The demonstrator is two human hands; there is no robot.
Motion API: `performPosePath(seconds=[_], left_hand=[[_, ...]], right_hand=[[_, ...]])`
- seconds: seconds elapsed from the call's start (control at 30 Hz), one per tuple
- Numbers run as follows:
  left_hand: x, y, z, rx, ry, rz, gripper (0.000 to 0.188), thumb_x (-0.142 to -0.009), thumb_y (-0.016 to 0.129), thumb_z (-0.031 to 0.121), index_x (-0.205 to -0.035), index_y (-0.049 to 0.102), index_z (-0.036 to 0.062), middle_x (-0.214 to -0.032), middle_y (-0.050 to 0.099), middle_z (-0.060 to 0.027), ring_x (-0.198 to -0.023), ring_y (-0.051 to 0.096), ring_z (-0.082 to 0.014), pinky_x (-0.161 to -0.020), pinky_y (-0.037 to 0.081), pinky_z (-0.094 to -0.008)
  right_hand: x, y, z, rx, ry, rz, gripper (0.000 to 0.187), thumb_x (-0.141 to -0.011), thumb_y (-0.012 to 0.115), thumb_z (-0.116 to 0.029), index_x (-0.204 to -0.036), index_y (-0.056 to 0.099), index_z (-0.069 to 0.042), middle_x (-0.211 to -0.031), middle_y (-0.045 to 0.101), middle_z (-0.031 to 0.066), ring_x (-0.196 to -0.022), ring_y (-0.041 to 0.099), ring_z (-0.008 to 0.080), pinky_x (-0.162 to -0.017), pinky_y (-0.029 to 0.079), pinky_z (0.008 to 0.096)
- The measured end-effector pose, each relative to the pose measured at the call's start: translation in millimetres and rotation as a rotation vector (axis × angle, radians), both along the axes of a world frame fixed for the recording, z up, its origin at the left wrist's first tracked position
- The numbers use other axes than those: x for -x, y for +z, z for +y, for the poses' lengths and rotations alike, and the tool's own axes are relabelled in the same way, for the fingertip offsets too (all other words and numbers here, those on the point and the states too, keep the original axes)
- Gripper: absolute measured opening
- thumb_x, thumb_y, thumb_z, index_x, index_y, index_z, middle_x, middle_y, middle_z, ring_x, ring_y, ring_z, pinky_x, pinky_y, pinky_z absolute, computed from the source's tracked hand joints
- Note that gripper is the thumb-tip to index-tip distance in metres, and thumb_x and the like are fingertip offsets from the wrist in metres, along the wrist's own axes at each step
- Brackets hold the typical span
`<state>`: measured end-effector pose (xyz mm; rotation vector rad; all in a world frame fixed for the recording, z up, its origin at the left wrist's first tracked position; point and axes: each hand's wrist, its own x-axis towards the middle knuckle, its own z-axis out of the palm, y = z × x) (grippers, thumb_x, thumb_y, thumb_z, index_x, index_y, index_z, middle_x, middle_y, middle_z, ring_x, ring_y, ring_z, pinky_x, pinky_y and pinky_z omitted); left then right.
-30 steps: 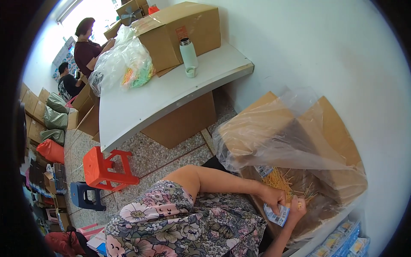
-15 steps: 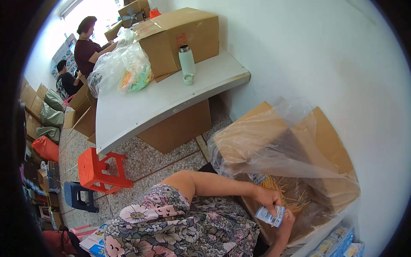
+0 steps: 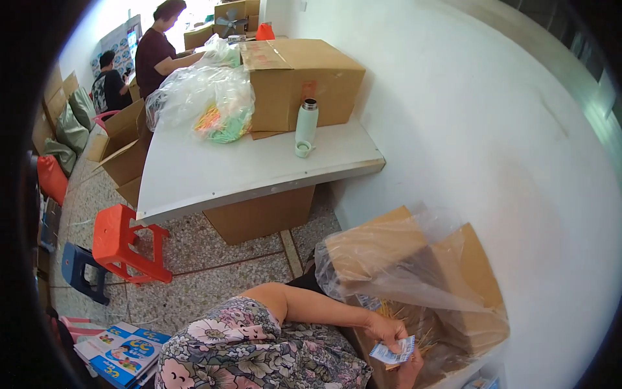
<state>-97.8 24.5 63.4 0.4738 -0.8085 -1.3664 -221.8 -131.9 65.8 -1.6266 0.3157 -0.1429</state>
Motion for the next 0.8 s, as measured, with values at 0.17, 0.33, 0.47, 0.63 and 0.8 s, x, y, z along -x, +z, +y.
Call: performPosePath(seconds=[0.17,0.33,0.47,0.63,0.8], left_hand=[[11,18,5,0.073,0.092,0.074,0.032,-0.072,0.073,0.011,-0.099,0.062,-0.0012,-0.086,0.067,-0.0064,-0.073,0.064,-0.0140,-0.066,0.052,-0.0274],[7,29,13,-0.028,0.437,0.051,0.028,-0.073,0.072,0.011,-0.097,0.063,-0.0008,-0.083,0.066,-0.0048,-0.070,0.063,-0.0121,-0.064,0.051,-0.0264],[6,31,33,0.062,0.298,-0.078,0.026,-0.074,0.071,0.011,-0.095,0.063,-0.0002,-0.082,0.066,-0.0037,-0.069,0.061,-0.0107,-0.064,0.051,-0.0257],[10,42,43,0.156,0.258,-0.077,0.025,-0.076,0.070,0.012,-0.096,0.062,-0.0001,-0.085,0.065,-0.0031,-0.073,0.061,-0.0097,-0.067,0.050,-0.0248],[11,35,31,0.238,0.434,0.027,0.032,-0.078,0.068,0.014,-0.105,0.054,0.0013,-0.094,0.063,-0.0027,-0.082,0.059,-0.0086,-0.072,0.049,-0.0231]], right_hand=[[-5,38,31,-0.119,-0.016,-0.082,0.026,-0.086,0.051,-0.015,-0.106,0.055,0.002,-0.095,0.060,0.0081,-0.082,0.060,0.0151,-0.071,0.050,0.0277],[-2,22,18,-0.063,0.019,-0.187,0.034,-0.087,0.054,-0.020,-0.112,0.051,0.003,-0.102,0.058,0.0089,-0.086,0.059,0.0162,-0.073,0.050,0.0290],[-11,23,19,-0.022,0.131,-0.199,0.036,-0.088,0.055,-0.022,-0.113,0.049,0.003,-0.103,0.058,0.0089,-0.087,0.059,0.0167,-0.074,0.050,0.0294],[-11,52,49,-0.084,0.132,-0.217,0.036,-0.088,0.055,-0.022,-0.113,0.050,0.003,-0.102,0.058,0.0086,-0.086,0.059,0.0165,-0.074,0.050,0.0292],[-12,65,62,-0.147,0.162,-0.232,0.036,-0.087,0.056,-0.022,-0.112,0.050,0.003,-0.101,0.058,0.0083,-0.085,0.059,0.0161,-0.073,0.050,0.0288]])
